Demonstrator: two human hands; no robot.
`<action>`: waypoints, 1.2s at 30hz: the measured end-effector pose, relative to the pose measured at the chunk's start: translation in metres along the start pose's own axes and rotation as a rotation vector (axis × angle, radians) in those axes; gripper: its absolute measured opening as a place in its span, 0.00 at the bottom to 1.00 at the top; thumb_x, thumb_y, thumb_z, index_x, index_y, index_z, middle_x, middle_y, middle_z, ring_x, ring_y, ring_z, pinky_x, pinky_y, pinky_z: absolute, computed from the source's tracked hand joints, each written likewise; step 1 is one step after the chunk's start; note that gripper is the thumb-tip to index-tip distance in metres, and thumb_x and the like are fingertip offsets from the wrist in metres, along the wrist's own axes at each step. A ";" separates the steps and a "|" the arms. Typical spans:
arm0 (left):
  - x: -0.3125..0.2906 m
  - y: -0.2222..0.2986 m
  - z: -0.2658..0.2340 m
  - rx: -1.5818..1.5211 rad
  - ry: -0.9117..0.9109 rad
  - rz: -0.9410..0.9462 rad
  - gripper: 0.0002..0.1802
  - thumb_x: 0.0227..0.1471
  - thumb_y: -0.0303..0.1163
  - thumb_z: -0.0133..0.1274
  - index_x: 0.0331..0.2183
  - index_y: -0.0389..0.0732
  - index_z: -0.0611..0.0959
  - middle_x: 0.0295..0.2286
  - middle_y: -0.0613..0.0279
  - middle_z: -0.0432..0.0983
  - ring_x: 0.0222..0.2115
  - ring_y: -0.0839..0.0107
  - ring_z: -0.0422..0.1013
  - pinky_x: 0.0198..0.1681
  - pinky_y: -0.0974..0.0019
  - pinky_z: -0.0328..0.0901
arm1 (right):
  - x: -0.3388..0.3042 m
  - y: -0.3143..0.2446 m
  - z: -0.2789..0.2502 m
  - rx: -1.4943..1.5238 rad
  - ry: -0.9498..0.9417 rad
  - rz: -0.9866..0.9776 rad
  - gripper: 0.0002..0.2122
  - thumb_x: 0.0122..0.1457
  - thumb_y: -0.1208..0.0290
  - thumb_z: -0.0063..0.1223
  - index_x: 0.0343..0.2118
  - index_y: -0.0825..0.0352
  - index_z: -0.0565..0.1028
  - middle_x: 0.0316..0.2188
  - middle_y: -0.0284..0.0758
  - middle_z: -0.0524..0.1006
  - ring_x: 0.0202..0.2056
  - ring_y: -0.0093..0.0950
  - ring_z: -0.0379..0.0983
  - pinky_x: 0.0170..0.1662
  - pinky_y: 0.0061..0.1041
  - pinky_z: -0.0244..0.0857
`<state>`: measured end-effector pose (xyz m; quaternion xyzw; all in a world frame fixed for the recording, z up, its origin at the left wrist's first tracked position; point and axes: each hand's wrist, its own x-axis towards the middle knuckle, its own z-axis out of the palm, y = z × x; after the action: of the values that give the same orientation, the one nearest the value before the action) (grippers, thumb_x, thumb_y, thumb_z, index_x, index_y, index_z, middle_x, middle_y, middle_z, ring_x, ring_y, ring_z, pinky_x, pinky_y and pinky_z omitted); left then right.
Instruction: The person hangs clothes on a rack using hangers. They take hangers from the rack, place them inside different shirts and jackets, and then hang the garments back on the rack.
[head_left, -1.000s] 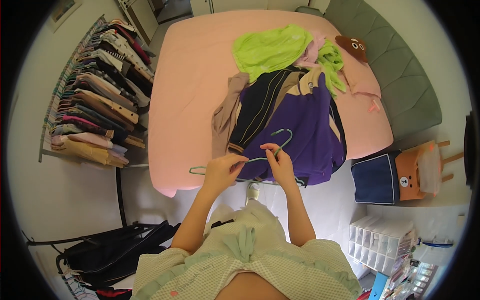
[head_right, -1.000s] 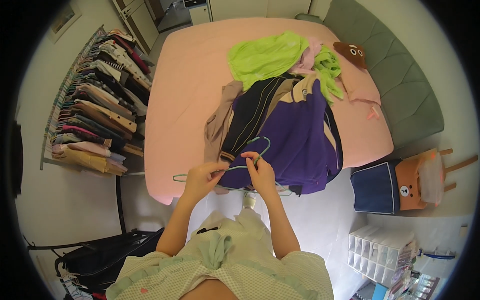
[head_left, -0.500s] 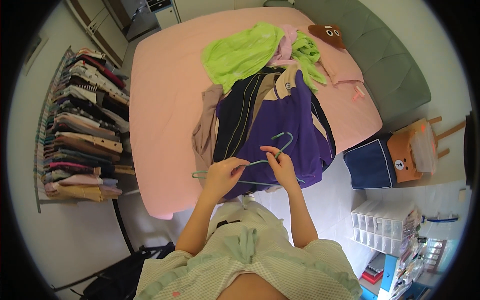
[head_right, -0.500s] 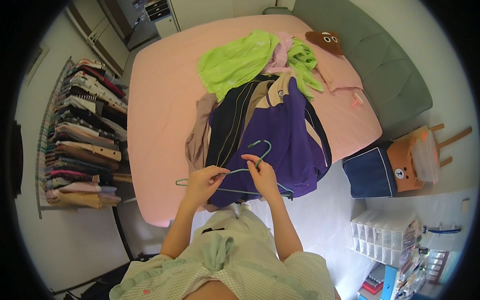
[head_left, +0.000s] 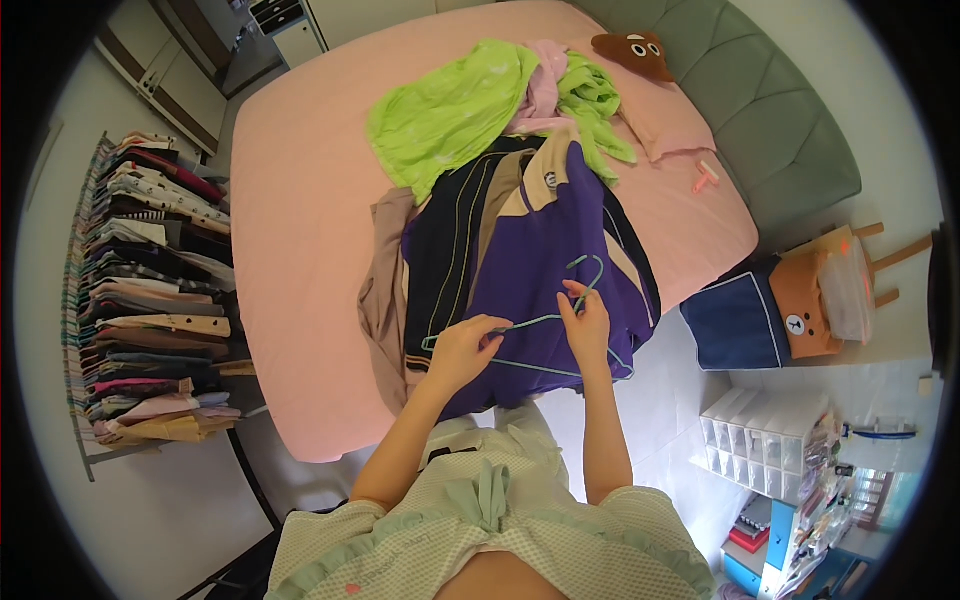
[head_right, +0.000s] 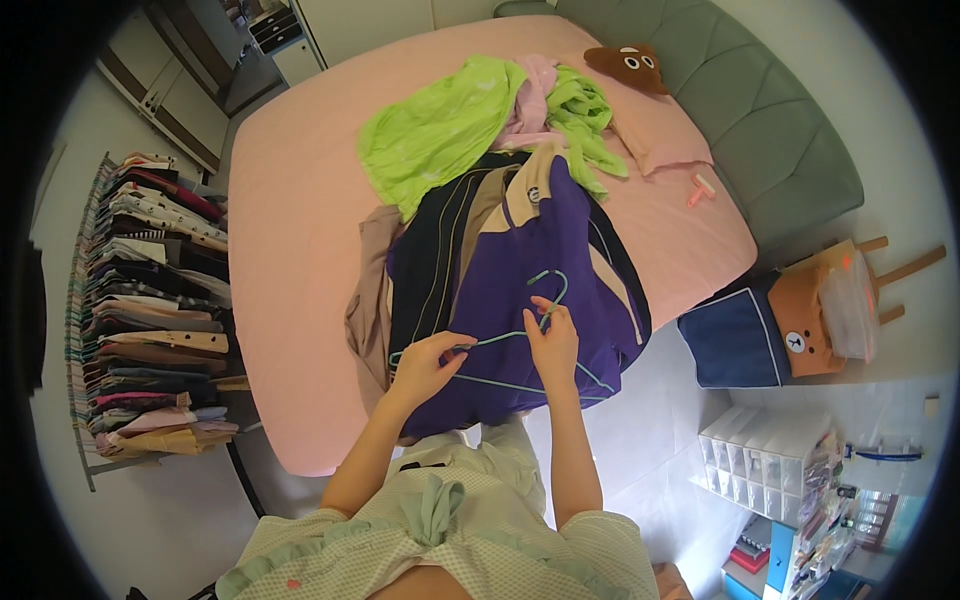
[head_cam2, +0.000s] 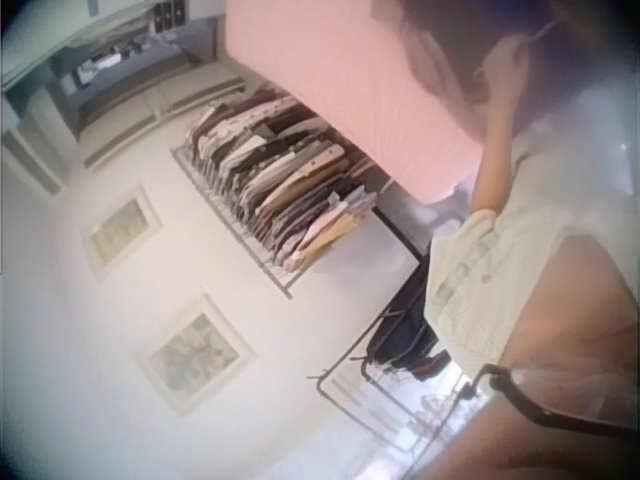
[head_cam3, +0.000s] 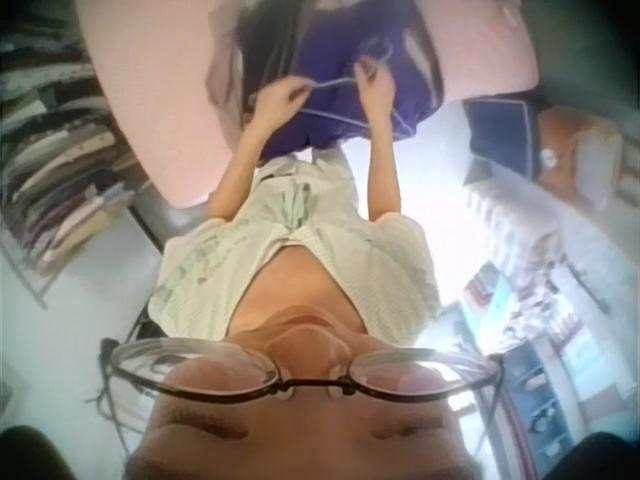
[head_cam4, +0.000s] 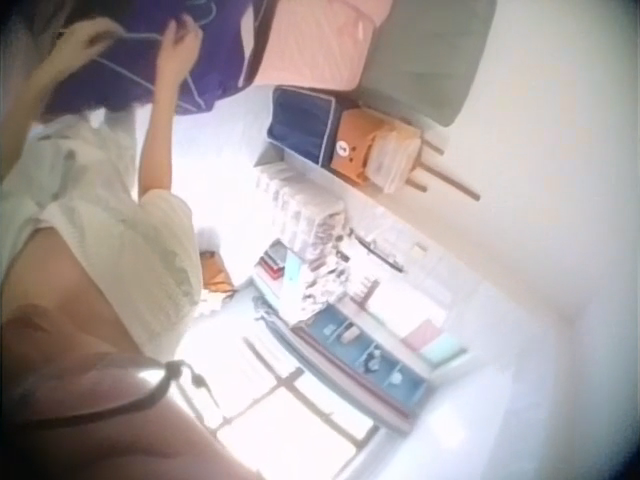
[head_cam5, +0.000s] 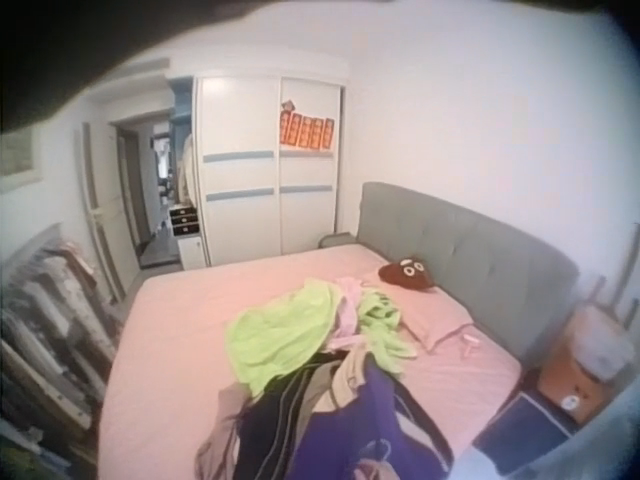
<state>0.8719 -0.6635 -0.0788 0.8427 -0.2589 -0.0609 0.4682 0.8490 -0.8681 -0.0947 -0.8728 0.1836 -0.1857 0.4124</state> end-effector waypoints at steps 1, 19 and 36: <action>0.010 -0.001 0.008 0.007 -0.012 0.002 0.12 0.42 0.25 0.54 0.35 0.43 0.79 0.27 0.63 0.75 0.22 0.68 0.71 0.26 0.68 0.65 | 0.012 0.012 -0.001 -0.004 -0.052 0.052 0.15 0.51 0.66 0.55 0.42 0.62 0.74 0.37 0.37 0.73 0.37 0.34 0.72 0.37 0.27 0.65; 0.144 -0.066 0.142 -0.230 -0.025 -0.441 0.19 0.47 0.26 0.52 0.45 0.43 0.74 0.40 0.60 0.73 0.43 0.68 0.69 0.47 0.68 0.62 | 0.204 0.168 0.087 -0.307 -0.307 0.275 0.36 0.40 0.65 0.59 0.55 0.68 0.59 0.43 0.50 0.71 0.45 0.47 0.68 0.46 0.37 0.65; 0.207 -0.087 0.198 0.223 0.272 -0.399 0.31 0.37 0.33 0.60 0.46 0.43 0.67 0.44 0.52 0.61 0.45 0.52 0.60 0.48 0.54 0.56 | 0.065 0.282 -0.106 -0.321 -0.538 0.605 0.24 0.39 0.67 0.54 0.43 0.69 0.72 0.31 0.44 0.78 0.33 0.40 0.75 0.39 0.33 0.67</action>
<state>1.0144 -0.8782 -0.2307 0.9238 -0.0276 -0.0093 0.3818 0.8077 -1.1355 -0.2429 -0.8501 0.3436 0.2082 0.3403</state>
